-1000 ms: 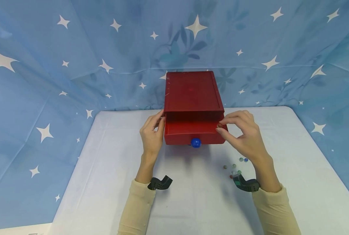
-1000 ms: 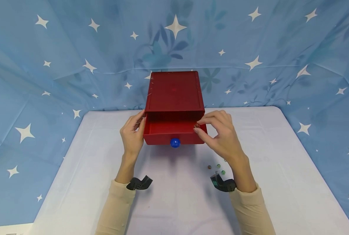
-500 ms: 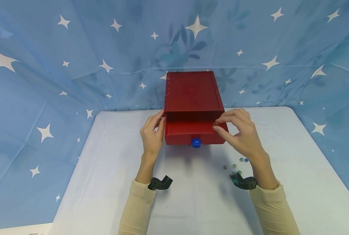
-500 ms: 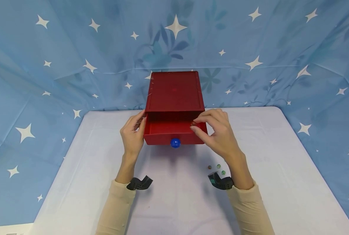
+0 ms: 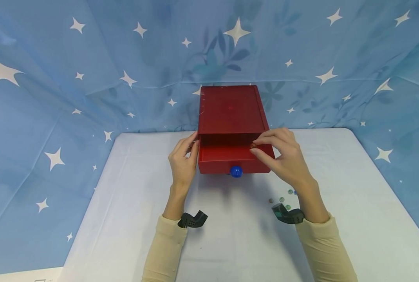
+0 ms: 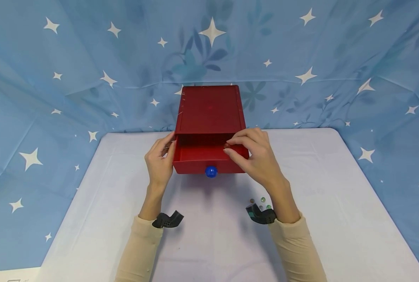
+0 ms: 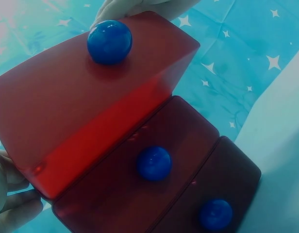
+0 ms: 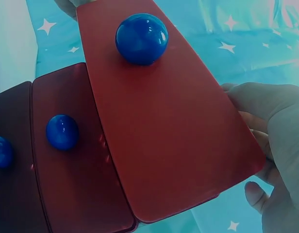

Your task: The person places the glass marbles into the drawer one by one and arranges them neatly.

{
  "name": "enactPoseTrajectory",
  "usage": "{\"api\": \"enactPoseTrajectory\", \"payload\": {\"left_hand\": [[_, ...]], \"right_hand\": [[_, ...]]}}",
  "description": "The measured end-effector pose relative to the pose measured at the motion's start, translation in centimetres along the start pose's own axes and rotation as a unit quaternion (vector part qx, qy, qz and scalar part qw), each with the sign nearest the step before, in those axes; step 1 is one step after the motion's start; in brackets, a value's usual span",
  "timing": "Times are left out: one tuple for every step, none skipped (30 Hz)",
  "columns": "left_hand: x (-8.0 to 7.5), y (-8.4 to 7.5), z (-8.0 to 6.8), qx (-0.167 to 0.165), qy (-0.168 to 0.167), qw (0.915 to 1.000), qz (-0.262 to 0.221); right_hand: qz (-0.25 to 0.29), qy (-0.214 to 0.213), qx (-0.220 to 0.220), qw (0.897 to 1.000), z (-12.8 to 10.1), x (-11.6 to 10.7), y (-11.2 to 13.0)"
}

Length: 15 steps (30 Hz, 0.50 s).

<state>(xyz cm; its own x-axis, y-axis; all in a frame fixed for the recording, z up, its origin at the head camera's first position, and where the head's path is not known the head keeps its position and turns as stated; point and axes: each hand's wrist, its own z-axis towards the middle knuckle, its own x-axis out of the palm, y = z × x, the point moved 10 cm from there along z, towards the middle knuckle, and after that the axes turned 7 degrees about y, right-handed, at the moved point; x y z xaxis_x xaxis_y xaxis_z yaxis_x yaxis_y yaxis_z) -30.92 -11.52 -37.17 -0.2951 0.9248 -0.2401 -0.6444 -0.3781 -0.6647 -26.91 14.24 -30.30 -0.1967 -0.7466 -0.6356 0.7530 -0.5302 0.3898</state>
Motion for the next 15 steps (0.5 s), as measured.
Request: {"api": "enactPoseTrajectory", "payload": {"left_hand": [[-0.01, 0.0, -0.01, 0.0, 0.0, 1.0, 0.001], [-0.02, 0.0, -0.01, 0.001, -0.001, 1.0, 0.0], [-0.02, 0.01, -0.01, 0.002, -0.001, 1.0, 0.0], [-0.03, -0.01, 0.0, 0.003, -0.002, 1.0, 0.0], [-0.05, -0.03, 0.01, 0.004, -0.002, 1.0, 0.0], [-0.05, 0.0, 0.01, 0.005, -0.003, 1.0, -0.001], [-0.04, 0.03, 0.02, 0.006, -0.003, 1.0, -0.001], [-0.03, 0.06, 0.04, 0.005, -0.003, 1.0, -0.002], [-0.02, 0.06, 0.03, 0.005, -0.002, 1.0, -0.002], [-0.01, 0.09, 0.02, 0.005, -0.001, 1.0, -0.002], [0.01, 0.13, 0.0, 0.004, 0.0, 1.0, -0.002], [0.04, 0.15, -0.01, 0.003, 0.0, 1.0, -0.002], [0.05, 0.16, -0.02, 0.003, 0.001, 1.0, -0.002], [0.05, 0.18, -0.03, 0.002, 0.001, 1.0, -0.002], [0.04, 0.17, -0.03, 0.003, 0.001, 1.0, -0.002]], "right_hand": [[0.0, 0.001, -0.001, 1.0, 0.05, 0.07, 0.01], [-0.001, 0.002, -0.001, 1.0, 0.11, 0.14, 0.02], [-0.003, 0.003, -0.001, 1.0, 0.16, 0.22, 0.03], [-0.005, 0.004, -0.001, 1.0, 0.23, 0.3, 0.05], [-0.006, 0.006, -0.001, 1.0, 0.28, 0.39, 0.03], [-0.009, 0.008, 0.0, 1.0, 0.34, 0.48, 0.0], [-0.01, 0.009, 0.0, 1.0, 0.38, 0.55, -0.02], [-0.012, 0.011, 0.001, 1.0, 0.43, 0.63, -0.05], [-0.013, 0.013, 0.003, 1.0, 0.47, 0.71, -0.12], [-0.015, 0.015, 0.004, 1.0, 0.51, 0.78, -0.15], [-0.015, 0.016, 0.005, 1.0, 0.55, 0.84, -0.19], [-0.017, 0.018, 0.006, 1.0, 0.59, 0.89, -0.22], [-0.017, 0.019, 0.007, 1.0, 0.64, 0.94, -0.23], [-0.017, 0.02, 0.009, 1.0, 0.68, 0.97, -0.26], [-0.018, 0.02, 0.009, 1.0, 0.75, 0.99, -0.25]]}}
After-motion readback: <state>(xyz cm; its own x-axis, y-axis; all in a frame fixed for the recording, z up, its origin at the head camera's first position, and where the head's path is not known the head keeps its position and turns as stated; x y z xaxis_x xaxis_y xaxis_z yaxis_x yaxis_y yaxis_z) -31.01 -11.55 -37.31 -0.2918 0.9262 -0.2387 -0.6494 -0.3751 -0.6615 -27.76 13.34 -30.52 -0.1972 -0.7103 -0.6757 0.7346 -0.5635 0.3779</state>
